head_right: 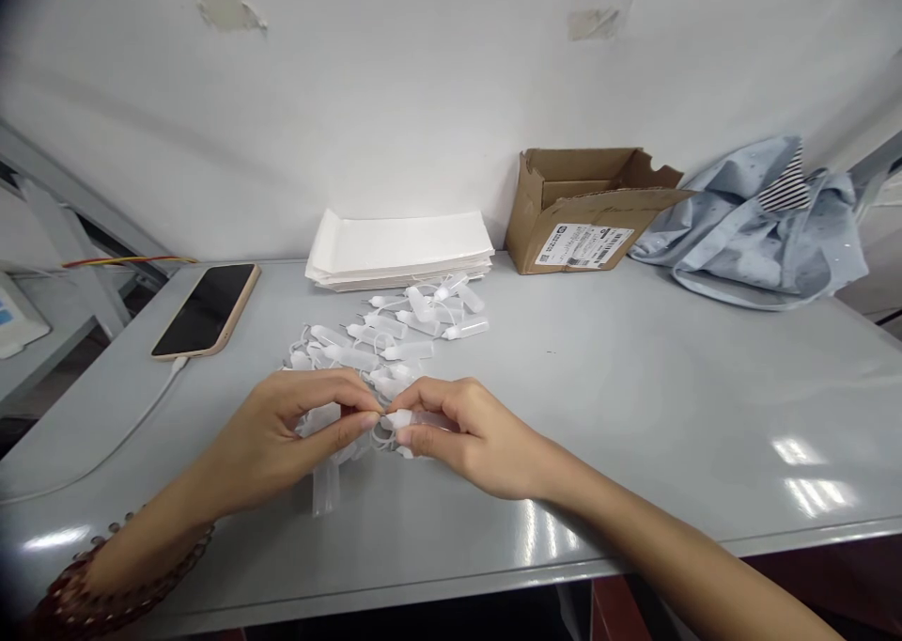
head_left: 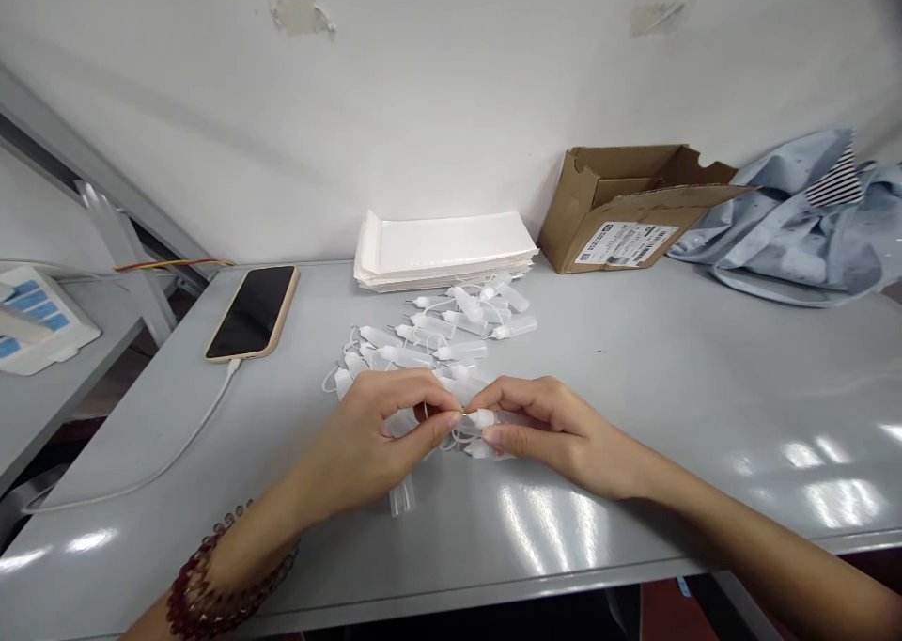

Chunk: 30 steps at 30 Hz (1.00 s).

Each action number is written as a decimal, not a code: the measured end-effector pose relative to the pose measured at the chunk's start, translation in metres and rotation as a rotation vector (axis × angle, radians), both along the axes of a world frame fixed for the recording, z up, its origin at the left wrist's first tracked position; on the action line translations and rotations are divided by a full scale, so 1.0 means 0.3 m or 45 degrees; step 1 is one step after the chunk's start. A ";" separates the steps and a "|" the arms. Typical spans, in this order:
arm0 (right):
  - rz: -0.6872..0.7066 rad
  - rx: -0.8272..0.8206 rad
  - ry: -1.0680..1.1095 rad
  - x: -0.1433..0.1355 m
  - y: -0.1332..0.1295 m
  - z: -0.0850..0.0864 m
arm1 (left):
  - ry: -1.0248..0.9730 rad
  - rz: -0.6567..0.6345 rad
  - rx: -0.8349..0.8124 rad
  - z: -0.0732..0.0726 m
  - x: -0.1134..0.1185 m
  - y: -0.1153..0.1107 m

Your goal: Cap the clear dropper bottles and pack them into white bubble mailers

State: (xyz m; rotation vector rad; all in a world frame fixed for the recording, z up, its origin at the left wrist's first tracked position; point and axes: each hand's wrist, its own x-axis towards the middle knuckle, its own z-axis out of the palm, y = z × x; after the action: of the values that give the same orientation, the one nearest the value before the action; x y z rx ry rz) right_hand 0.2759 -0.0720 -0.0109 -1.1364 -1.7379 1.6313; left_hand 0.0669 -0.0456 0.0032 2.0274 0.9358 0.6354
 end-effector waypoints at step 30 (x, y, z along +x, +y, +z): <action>-0.156 1.120 -1.219 0.140 0.169 -0.117 | 0.339 0.399 0.373 0.010 -0.057 0.053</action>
State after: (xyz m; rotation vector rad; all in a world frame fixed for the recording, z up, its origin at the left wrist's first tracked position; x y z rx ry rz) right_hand 0.3177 -0.0213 -0.0461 -1.5583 -2.4521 0.0430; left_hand 0.0498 -0.0296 0.0061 2.2838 1.4064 0.7137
